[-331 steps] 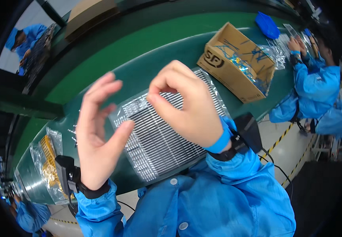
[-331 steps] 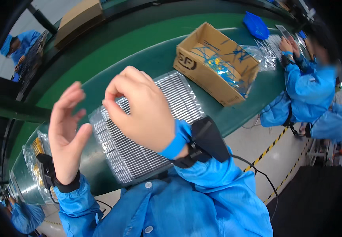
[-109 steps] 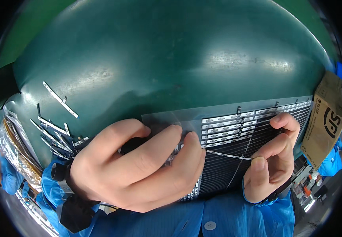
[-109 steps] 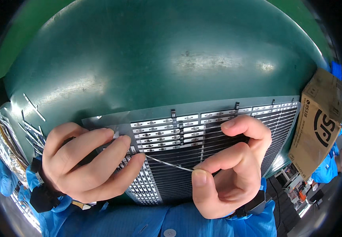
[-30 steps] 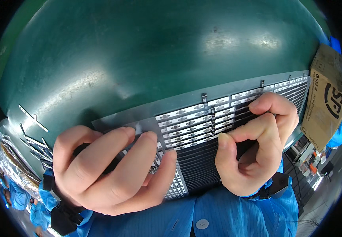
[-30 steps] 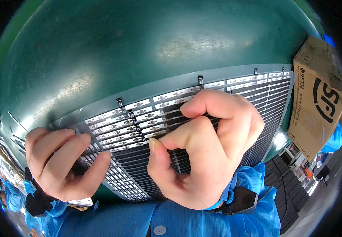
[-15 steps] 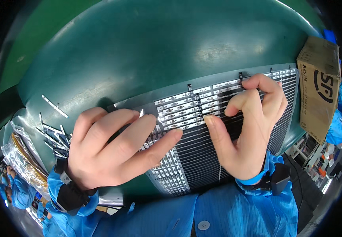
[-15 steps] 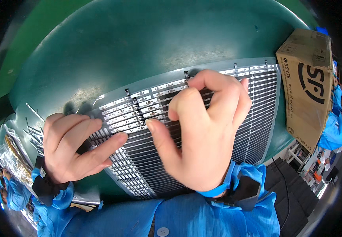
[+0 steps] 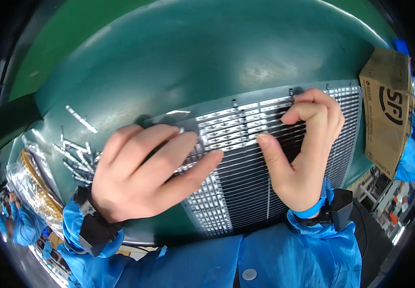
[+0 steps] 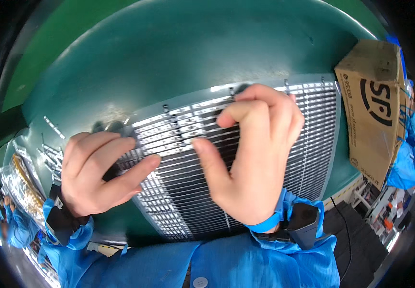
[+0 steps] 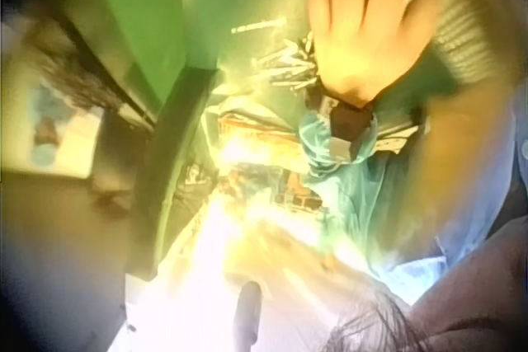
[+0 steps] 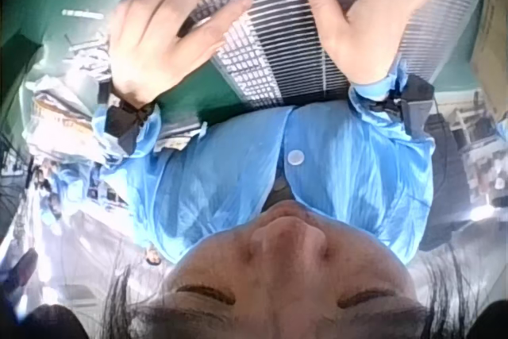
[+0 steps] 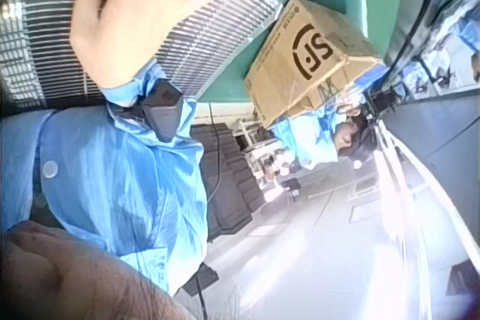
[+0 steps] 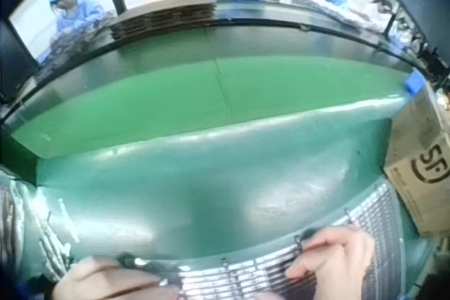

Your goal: Manually assembling small metallic strips onto a larger metallic grid frame on a factory assembly line.

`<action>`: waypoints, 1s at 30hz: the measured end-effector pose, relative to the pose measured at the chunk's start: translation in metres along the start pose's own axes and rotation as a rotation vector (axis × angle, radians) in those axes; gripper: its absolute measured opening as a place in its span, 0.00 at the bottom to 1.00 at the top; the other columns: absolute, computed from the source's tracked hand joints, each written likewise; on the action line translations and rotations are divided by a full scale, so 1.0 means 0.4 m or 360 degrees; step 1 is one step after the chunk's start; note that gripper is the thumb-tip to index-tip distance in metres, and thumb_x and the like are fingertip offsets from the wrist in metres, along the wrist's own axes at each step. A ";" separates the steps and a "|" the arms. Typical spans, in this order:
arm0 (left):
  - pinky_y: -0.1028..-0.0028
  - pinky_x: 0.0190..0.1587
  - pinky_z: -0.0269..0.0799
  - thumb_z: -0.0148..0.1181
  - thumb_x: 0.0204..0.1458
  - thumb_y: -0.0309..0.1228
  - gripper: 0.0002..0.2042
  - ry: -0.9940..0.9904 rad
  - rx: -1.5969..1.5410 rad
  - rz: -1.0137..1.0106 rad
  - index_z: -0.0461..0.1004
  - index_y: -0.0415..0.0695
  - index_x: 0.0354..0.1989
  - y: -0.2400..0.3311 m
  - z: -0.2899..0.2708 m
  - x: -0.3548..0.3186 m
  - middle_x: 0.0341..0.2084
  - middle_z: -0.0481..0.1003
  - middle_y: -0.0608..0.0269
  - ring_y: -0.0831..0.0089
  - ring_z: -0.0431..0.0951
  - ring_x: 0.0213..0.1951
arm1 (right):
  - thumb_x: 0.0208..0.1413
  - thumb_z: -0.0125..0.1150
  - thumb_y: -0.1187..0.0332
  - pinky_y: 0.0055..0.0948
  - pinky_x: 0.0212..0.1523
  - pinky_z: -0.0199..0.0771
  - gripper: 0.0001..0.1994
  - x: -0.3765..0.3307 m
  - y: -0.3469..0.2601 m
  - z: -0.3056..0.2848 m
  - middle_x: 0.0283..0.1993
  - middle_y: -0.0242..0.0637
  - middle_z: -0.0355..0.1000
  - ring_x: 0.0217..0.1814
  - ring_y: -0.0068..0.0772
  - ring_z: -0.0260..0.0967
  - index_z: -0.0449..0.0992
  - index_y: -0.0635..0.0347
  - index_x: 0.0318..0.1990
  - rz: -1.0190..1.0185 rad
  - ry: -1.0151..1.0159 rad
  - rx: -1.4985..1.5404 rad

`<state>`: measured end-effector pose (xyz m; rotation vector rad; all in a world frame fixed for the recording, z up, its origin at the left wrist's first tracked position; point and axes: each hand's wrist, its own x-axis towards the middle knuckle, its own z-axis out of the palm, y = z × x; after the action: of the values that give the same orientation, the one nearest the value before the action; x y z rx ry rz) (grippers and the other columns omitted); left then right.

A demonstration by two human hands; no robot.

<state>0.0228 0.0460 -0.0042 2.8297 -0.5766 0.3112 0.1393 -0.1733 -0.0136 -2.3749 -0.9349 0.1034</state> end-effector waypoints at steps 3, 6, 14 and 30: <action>0.67 0.40 0.73 0.67 0.38 0.33 0.17 -0.0038 -0.0033 -0.0110 0.84 0.53 0.41 0.014 -0.039 -0.004 0.43 0.75 0.59 0.60 0.77 0.43 | 0.39 0.67 0.76 0.43 0.57 0.51 0.18 0.002 -0.001 0.004 0.48 0.47 0.64 0.52 0.47 0.59 0.68 0.58 0.39 -0.0033 0.0081 -0.0003; 0.66 0.39 0.73 0.69 0.36 0.23 0.17 0.0071 -0.0121 -0.0334 0.81 0.42 0.40 -0.013 -0.132 -0.018 0.38 0.75 0.51 0.59 0.78 0.38 | 0.42 0.63 0.79 0.42 0.58 0.50 0.16 -0.004 0.008 -0.001 0.49 0.47 0.64 0.53 0.46 0.58 0.67 0.59 0.40 -0.0019 0.0109 0.0007; 0.75 0.31 0.70 0.65 0.42 0.14 0.09 -0.0014 -0.0400 -0.1265 0.76 0.39 0.31 0.013 -0.180 -0.105 0.27 0.75 0.61 0.72 0.74 0.26 | 0.47 0.59 0.79 0.40 0.60 0.50 0.14 -0.012 0.003 0.006 0.50 0.45 0.63 0.53 0.44 0.56 0.66 0.61 0.42 0.0015 0.0153 0.0081; 0.74 0.24 0.69 0.67 0.42 0.22 0.08 -0.0117 -0.0281 -0.1495 0.73 0.43 0.27 0.083 -0.086 -0.074 0.23 0.73 0.64 0.72 0.74 0.21 | 0.47 0.59 0.79 0.40 0.60 0.51 0.14 -0.006 -0.002 0.010 0.50 0.45 0.63 0.54 0.44 0.56 0.67 0.61 0.42 -0.0003 0.0169 0.0116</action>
<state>-0.0228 0.0363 0.0272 2.5918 0.6858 -0.0274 0.1360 -0.1725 -0.0168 -2.2890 -0.8684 0.0106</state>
